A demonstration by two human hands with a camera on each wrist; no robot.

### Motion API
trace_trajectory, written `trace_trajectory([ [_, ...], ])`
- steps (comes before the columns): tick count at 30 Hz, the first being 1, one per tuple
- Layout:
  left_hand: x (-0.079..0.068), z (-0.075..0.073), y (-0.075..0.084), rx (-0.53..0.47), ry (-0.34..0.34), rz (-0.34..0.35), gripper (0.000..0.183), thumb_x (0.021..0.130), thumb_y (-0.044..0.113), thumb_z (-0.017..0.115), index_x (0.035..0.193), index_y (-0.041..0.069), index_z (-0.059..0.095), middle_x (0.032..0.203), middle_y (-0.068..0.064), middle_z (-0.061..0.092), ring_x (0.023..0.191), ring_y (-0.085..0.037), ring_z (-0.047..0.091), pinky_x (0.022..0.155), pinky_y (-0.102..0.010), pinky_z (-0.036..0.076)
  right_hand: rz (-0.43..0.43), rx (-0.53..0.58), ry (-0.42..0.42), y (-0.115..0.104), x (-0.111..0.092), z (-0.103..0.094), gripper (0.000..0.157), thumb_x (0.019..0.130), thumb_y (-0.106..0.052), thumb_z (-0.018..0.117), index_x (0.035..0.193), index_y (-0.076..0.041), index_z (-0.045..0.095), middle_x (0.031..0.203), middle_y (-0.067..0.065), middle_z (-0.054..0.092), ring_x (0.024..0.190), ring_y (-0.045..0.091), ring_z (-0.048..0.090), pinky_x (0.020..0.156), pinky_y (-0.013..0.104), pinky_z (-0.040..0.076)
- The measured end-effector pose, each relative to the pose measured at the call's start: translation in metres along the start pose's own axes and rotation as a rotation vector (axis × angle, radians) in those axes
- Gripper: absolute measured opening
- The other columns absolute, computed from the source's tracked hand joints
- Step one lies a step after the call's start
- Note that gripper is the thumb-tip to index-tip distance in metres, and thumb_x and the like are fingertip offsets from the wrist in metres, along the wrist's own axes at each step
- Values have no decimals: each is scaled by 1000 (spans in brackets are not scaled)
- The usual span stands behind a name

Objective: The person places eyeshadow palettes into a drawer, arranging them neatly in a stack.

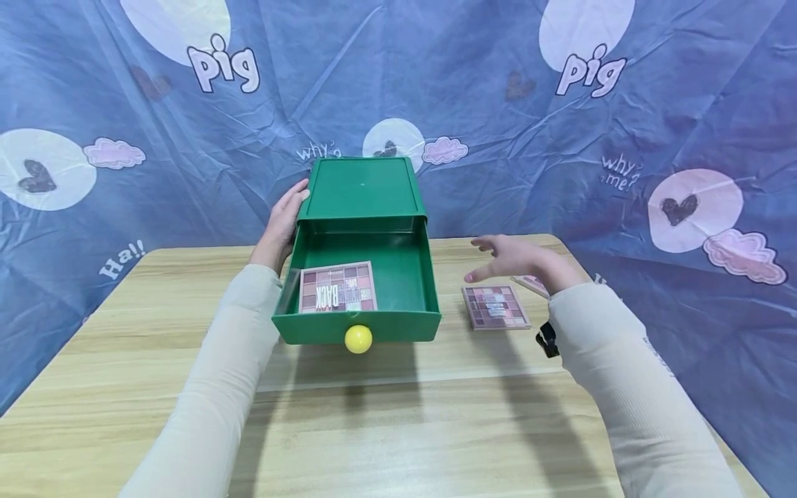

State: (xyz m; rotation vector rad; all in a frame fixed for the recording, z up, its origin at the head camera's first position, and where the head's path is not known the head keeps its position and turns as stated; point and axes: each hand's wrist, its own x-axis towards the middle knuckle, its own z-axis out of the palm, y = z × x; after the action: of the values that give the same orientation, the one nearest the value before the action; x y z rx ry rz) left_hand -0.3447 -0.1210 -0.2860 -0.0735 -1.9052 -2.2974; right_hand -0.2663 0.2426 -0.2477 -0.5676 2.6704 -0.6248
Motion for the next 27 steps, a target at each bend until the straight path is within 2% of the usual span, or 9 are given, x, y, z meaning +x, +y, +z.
trace_trajectory([
  [7, 0, 0, -1, -3, 20, 0, 44, 84, 27, 53, 127, 21, 46, 123, 0, 45, 86, -12, 50, 64, -22, 40, -16, 43, 42, 31, 4, 20, 85, 72, -34, 68, 131, 8, 24, 129, 30, 26, 114, 48, 25, 89, 56, 23],
  [10, 1, -1, -1, -3, 19, -1, 44, 84, 28, 53, 127, 22, 46, 124, 1, 44, 88, -12, 50, 67, -23, 40, 19, 72, 50, 43, 7, 28, 85, 72, -33, 68, 132, 8, 23, 130, 31, 23, 114, 48, 23, 89, 56, 24],
  [13, 0, -2, 0, 0, 9, -1, 44, 85, 28, 52, 128, 22, 45, 128, 3, 40, 101, -15, 45, 78, -29, 38, 56, 83, 41, 54, 9, 35, 85, 74, -34, 66, 132, 8, 21, 131, 31, 21, 116, 47, 21, 89, 55, 23],
  [18, -1, -3, 0, 6, 0, -2, 45, 85, 29, 51, 129, 22, 43, 130, 3, 36, 106, -15, 42, 84, -33, 36, 126, 131, 1, 66, 13, 45, 85, 77, -35, 62, 134, 8, 15, 132, 33, 14, 118, 47, 13, 92, 56, 16],
  [23, 0, -2, -1, 7, 0, -3, 45, 84, 29, 52, 128, 23, 45, 129, 3, 37, 105, -14, 42, 81, -32, 37, 167, 126, -7, 78, 17, 54, 86, 78, -36, 59, 133, 10, 13, 130, 36, 14, 117, 48, 13, 92, 55, 16],
  [27, 1, 0, -1, 18, 10, 7, 44, 85, 29, 52, 127, 23, 46, 126, 2, 41, 96, -14, 45, 71, -26, 37, 184, 114, 21, 85, 19, 63, 84, 79, -38, 57, 132, 11, 14, 129, 36, 16, 116, 49, 16, 92, 55, 16],
])
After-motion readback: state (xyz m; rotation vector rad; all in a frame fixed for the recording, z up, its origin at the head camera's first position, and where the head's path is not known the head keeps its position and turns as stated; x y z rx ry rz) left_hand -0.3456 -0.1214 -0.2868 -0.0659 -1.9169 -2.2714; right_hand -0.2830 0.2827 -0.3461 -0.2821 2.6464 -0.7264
